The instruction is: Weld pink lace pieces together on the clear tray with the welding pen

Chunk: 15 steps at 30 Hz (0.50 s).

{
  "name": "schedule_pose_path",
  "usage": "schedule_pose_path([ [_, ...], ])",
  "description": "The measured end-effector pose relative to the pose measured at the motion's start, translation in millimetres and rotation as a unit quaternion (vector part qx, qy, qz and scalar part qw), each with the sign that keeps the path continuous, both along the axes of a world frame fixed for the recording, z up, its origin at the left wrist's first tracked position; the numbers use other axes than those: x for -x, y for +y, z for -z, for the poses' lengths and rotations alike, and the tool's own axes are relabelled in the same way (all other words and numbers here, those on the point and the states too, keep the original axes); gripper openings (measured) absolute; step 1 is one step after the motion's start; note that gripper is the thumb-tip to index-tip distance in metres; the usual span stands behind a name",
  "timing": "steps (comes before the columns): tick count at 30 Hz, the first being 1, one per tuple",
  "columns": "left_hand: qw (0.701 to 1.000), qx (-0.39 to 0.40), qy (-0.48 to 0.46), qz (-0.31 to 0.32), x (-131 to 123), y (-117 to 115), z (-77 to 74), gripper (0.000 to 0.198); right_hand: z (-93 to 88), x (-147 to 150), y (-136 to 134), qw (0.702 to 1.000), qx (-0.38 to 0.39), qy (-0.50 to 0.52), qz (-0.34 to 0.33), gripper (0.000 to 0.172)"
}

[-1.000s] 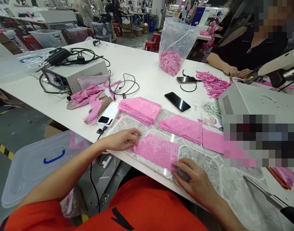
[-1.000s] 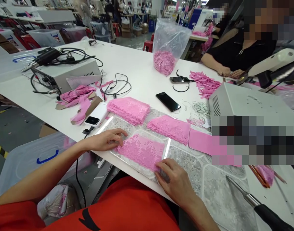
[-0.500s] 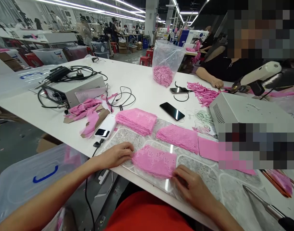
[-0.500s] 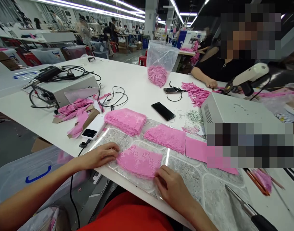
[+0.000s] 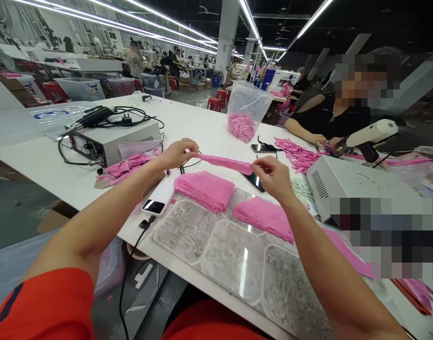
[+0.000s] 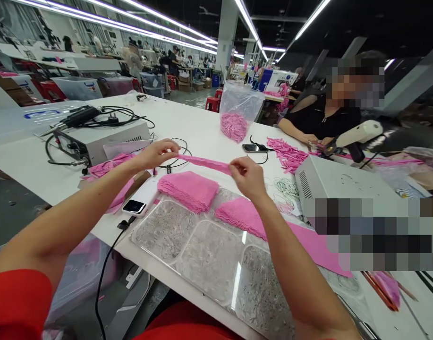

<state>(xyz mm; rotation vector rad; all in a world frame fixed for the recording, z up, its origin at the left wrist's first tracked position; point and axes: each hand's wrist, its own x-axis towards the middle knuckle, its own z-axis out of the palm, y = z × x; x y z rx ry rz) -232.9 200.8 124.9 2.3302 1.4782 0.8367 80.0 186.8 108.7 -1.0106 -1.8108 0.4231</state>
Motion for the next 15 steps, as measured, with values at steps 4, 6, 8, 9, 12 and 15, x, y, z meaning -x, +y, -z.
schedule_pose_path([
  [4,0.999,0.024,0.044,0.018,29.2,-14.4,21.6,0.034,36.5,23.3,-4.1,0.992,0.06,-0.077,-0.083,0.007],
  [6,0.998,0.023,0.055,0.023,33.6,-24.5,32.7,0.034,54.7,20.2,-13.6,0.987,0.1,-0.085,-0.089,0.015],
  [8,0.997,-0.012,0.067,0.037,23.1,-33.9,38.1,0.032,65.7,4.0,-23.6,0.985,0.136,-0.078,-0.065,0.022],
  [9,0.995,-0.035,0.075,0.055,11.4,-38.3,39.0,0.03,68.4,-8.2,-28.4,0.984,0.154,-0.074,-0.047,0.023],
  [12,0.978,-0.067,0.124,0.151,-44.8,-48.3,40.9,0.022,71.0,-50.9,-41.7,0.977,0.201,-0.076,0.001,0.024],
  [15,0.952,-0.034,0.202,0.227,-110.4,-49.1,51.9,0.018,75.3,-84.0,-52.5,0.968,0.235,-0.088,0.024,0.027],
])
